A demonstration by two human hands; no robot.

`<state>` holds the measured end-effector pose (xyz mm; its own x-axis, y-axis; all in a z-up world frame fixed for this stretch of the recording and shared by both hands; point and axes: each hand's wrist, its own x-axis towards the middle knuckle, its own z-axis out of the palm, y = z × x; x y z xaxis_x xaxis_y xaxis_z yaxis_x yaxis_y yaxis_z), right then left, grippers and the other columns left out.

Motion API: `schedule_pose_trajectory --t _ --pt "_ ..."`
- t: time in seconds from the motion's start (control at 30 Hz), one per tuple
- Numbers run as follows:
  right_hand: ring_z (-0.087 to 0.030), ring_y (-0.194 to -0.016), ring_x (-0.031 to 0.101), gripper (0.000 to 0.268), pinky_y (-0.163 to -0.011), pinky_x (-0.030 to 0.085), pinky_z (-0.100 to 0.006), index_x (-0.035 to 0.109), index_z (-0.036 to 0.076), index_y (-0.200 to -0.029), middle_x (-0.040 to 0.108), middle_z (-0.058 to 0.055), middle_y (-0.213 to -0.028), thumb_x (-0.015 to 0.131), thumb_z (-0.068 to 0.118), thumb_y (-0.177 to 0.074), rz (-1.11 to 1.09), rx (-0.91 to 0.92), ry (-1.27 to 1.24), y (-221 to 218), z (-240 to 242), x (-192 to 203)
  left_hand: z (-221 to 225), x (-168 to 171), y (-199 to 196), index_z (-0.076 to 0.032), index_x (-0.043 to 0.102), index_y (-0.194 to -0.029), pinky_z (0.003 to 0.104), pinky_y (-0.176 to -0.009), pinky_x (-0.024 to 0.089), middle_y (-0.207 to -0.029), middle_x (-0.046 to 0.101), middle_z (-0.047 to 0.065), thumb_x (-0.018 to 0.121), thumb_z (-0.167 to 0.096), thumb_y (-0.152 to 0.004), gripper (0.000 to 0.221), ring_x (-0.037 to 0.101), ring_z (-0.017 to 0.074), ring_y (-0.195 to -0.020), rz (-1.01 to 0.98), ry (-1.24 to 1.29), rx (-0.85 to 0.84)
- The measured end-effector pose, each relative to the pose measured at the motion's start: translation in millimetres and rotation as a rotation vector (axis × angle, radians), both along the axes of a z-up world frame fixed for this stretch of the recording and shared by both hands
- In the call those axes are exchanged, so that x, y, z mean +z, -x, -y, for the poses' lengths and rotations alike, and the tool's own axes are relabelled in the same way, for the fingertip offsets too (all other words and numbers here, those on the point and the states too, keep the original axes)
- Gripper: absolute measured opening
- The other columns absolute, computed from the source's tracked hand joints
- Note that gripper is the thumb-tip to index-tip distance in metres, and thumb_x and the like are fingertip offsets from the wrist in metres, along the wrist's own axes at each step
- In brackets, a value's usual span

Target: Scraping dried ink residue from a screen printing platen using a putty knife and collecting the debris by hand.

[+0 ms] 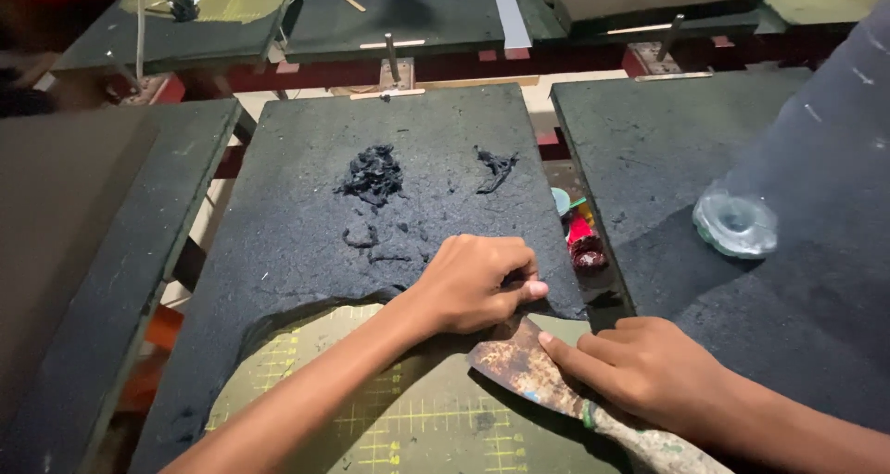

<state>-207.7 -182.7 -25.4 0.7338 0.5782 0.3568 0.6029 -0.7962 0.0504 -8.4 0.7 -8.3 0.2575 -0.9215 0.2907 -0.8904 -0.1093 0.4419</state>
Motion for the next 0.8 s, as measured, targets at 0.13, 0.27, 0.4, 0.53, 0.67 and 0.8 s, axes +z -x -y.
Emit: schedule_pose_trajectory --t 0.13,0.27,0.4,0.53,0.67,0.8 --pt "-0.025 -0.042 0.048 0.041 -0.037 0.036 -0.042 0.055 0.006 -0.135 0.057 -0.001 -0.067 0.059 0.010 -0.094 -0.075 -0.028 0.055 3.2 1.9 15.8 -0.4 2.3 2.0 -0.019 0.063 -0.083 0.045 -0.057 0.040 -0.082 0.072 -0.002 0.064 -0.042 -0.093 0.025 0.066 0.0281 -0.069 -0.013 -0.011 0.024" --pt "-0.026 -0.037 0.048 0.036 -0.034 0.034 -0.044 0.060 0.012 -0.128 0.055 0.000 -0.062 0.065 0.014 -0.093 -0.144 -0.077 0.142 3.9 2.2 34.2 -0.9 0.4 3.2 -0.018 0.062 -0.083 0.047 -0.055 0.039 -0.082 0.071 -0.001 0.063 -0.041 -0.095 0.026 0.064 0.0315 -0.067 0.004 -0.002 0.027" --pt "-0.031 -0.041 0.057 0.032 -0.037 0.039 -0.049 0.062 0.018 -0.121 0.061 0.000 -0.061 0.068 0.019 -0.090 -0.286 -0.146 0.169 11.5 7.5 48.3 -0.9 -1.5 2.7 -0.016 0.062 -0.084 0.049 -0.053 0.040 -0.082 0.070 0.002 0.061 -0.040 -0.095 0.026 0.065 0.0345 -0.069 0.033 0.036 0.006" --pt "-0.029 -0.044 0.059 0.043 -0.040 0.041 -0.050 0.058 0.025 -0.123 0.062 0.002 -0.062 0.069 0.011 -0.083 -0.465 -0.295 0.292 20.8 9.2 55.8 -0.6 -2.8 2.4 -0.016 0.061 -0.082 0.045 -0.051 0.039 -0.080 0.069 0.000 0.063 -0.039 -0.095 0.027 0.064 0.0300 -0.064 0.040 0.052 0.004" --pt "-0.034 -0.059 0.066 0.021 -0.050 0.046 -0.055 0.050 0.027 -0.107 0.064 0.004 -0.073 0.062 0.025 -0.090 -0.607 -0.420 0.454 31.3 7.4 56.4 0.4 -6.8 1.6 -0.017 0.061 -0.083 0.048 -0.053 0.042 -0.083 0.070 0.000 0.063 -0.040 -0.095 0.026 0.066 0.0325 -0.068 0.054 0.055 0.011" --pt "-0.033 -0.065 0.065 0.016 -0.054 0.048 -0.053 0.048 0.026 -0.101 0.062 0.004 -0.076 0.058 0.020 -0.091 -0.674 -0.450 0.484 33.5 -0.3 61.4 0.5 -6.6 1.3 -0.016 0.060 -0.083 0.049 -0.052 0.041 -0.083 0.070 0.001 0.062 -0.040 -0.096 0.027 0.064 0.0348 -0.068 0.058 0.057 0.009"
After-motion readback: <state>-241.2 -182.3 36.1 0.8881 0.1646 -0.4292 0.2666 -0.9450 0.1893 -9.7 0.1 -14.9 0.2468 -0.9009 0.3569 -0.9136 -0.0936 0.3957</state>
